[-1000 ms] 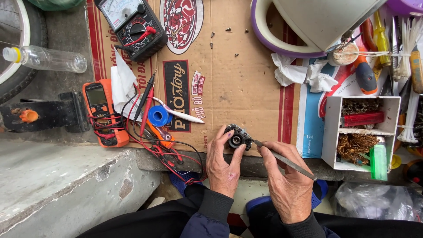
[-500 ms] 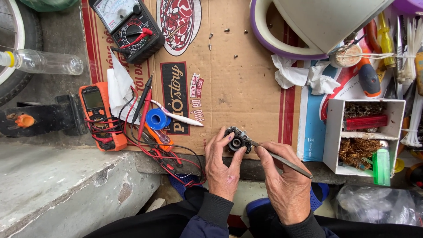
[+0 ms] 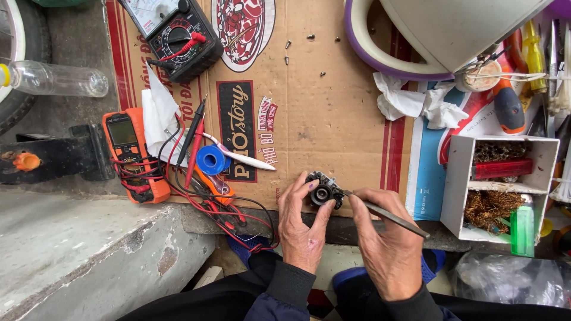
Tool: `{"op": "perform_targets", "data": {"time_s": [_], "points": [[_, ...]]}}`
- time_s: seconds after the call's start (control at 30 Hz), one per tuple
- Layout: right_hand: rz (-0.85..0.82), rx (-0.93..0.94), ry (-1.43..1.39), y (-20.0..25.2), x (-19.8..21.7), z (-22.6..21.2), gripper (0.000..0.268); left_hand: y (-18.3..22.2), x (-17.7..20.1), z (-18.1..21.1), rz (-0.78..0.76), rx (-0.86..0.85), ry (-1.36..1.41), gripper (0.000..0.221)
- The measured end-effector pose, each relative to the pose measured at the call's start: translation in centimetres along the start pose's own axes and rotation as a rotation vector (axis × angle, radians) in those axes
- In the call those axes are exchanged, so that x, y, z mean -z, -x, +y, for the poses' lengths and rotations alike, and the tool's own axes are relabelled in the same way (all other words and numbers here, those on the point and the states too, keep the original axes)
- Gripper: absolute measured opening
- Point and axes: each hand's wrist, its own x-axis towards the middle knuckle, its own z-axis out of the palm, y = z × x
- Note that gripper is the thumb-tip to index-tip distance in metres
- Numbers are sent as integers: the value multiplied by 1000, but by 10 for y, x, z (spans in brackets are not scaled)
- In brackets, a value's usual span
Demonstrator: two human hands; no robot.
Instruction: Disassembling the electrical connector and base assembly of an electric kettle using a screwdriver and inspecting components.
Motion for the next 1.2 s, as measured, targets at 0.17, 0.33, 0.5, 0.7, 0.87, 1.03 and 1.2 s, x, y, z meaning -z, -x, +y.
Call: {"op": "perform_targets", "data": {"time_s": [0.17, 0.33, 0.5, 0.7, 0.87, 1.03, 1.2], "points": [[-42, -31, 39, -1, -18, 24, 19, 0, 1, 0, -5, -28, 23, 56], [-38, -103, -72, -4, -20, 30, 8, 1, 0, -3, -2, -27, 61, 69], [-27, -26, -7, -1, -24, 29, 11, 0, 0, -5, 18, -64, 61, 67], [-85, 47, 57, -11, -19, 28, 10, -1, 1, -4, 22, -82, 62, 67], [-92, -21, -35, -8, -20, 32, 9, -1, 1, -3, 23, -73, 71, 67], [-93, -76, -64, -8, -17, 37, 11, -2, 2, -2, 16, -76, 71, 67], [-145, -110, -30, -12, -15, 35, 9, 0, 2, -4, 10, -67, 69, 67]]}}
